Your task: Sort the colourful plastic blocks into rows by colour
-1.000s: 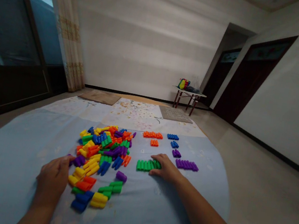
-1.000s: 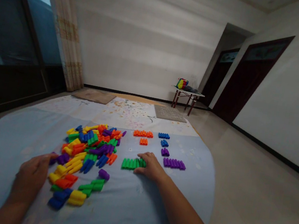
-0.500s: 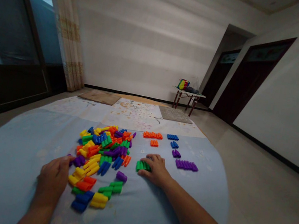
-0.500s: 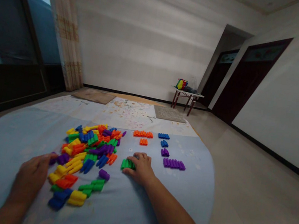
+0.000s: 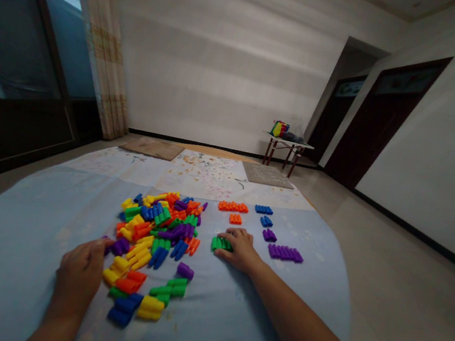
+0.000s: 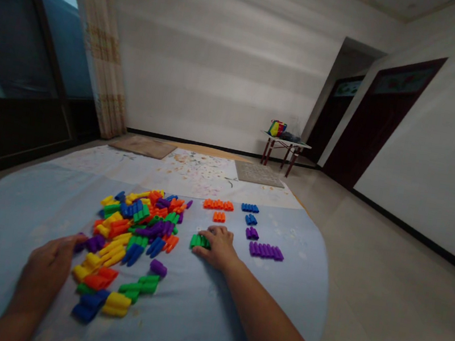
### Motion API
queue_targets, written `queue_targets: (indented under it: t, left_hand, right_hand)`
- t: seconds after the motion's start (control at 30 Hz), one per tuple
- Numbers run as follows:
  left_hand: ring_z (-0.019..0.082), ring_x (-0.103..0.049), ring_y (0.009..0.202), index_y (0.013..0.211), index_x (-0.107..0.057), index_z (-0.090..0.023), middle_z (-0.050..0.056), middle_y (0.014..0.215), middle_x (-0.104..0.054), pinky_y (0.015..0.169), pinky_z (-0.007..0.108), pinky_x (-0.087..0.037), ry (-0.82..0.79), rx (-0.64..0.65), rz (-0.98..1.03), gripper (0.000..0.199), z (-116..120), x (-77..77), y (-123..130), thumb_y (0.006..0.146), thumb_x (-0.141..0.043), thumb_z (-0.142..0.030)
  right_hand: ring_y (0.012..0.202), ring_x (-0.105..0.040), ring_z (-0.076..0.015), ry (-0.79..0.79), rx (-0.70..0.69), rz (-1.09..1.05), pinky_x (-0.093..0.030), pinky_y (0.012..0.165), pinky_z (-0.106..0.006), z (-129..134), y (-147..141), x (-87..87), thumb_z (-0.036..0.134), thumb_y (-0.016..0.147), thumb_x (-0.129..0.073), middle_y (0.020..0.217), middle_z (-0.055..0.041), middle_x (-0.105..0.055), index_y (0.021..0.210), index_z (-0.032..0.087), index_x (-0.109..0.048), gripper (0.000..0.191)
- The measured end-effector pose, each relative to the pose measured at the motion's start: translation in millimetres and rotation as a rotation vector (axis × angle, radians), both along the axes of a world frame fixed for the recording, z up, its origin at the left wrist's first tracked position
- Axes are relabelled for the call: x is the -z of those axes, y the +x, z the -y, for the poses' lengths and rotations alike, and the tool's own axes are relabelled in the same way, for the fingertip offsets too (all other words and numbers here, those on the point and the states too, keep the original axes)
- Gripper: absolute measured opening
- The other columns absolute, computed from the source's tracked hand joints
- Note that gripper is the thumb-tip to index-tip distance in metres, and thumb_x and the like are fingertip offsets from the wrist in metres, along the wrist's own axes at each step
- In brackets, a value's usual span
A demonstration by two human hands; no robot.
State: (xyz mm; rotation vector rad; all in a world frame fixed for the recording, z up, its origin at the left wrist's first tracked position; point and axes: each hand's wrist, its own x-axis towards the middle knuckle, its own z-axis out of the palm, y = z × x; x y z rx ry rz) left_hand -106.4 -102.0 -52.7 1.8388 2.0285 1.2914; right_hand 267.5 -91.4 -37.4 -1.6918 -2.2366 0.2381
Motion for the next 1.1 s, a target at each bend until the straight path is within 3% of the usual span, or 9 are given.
queue_targets:
  t: [0.1,0.33,0.47,0.63,0.87,1.1]
  left_hand:
    - [0.023,-0.058,0.098,0.092,-0.064,-0.016,0.011,0.100,-0.066,0.097,0.040,-0.041,0.002,-0.009,0.007,0.046,1,-2.0,2,0.084,-0.027,-0.041]
    - [0.022,-0.056,0.102,0.093,-0.065,-0.014,0.012,0.103,-0.065,0.099,0.037,-0.039,-0.075,-0.017,0.027,0.045,4,-10.9,6,0.083,-0.027,-0.037]
    - [0.024,-0.057,0.100,0.090,-0.064,-0.015,0.012,0.100,-0.066,0.098,0.040,-0.040,-0.056,-0.035,0.032,0.044,5,-13.0,8,0.082,-0.028,-0.039]
    - [0.024,-0.057,0.101,0.092,-0.064,-0.014,0.012,0.101,-0.065,0.098,0.038,-0.040,-0.066,-0.023,0.027,0.045,5,-9.3,4,0.083,-0.028,-0.040]
    - [0.024,-0.057,0.099,0.092,-0.064,-0.015,0.012,0.101,-0.065,0.097,0.041,-0.041,-0.047,-0.005,0.010,0.046,3,-6.2,3,0.082,-0.027,-0.041]
    - [0.023,-0.057,0.097,0.089,-0.064,-0.017,0.011,0.099,-0.066,0.093,0.039,-0.042,-0.027,-0.020,0.034,0.045,6,-9.7,8,0.083,-0.028,-0.042]
  right_hand:
    - [0.121,-0.039,-0.0267,0.065,0.017,-0.058,-0.029,0.099,-0.045,3,6,-1.0,0.058,0.076,-0.061,0.129,-0.0085,-0.050,0.127,0.031,-0.052,0.059]
    - [0.109,-0.049,-0.0237,0.229,0.096,-0.186,-0.039,0.095,-0.040,16,36,4.4,0.039,0.084,-0.057,0.114,-0.0105,-0.060,0.116,0.022,-0.061,0.037]
    - [0.114,-0.046,-0.0259,0.188,0.096,-0.121,-0.037,0.096,-0.042,17,34,6.7,0.042,0.077,-0.064,0.121,-0.0118,-0.056,0.119,0.022,-0.059,0.047]
    - [0.125,-0.034,-0.0296,0.074,0.050,-0.032,-0.030,0.099,-0.047,12,9,4.1,0.054,0.073,-0.064,0.136,-0.0104,-0.045,0.128,0.029,-0.051,0.062]
    - [0.122,-0.036,-0.0273,0.028,0.045,-0.019,-0.028,0.098,-0.045,1,-2,6.1,0.051,0.081,-0.057,0.130,-0.0084,-0.050,0.125,0.031,-0.054,0.048]
    - [0.122,-0.037,-0.0283,0.017,0.058,0.009,-0.030,0.097,-0.046,-4,0,5.9,0.049,0.082,-0.056,0.130,-0.0099,-0.049,0.125,0.030,-0.054,0.047]
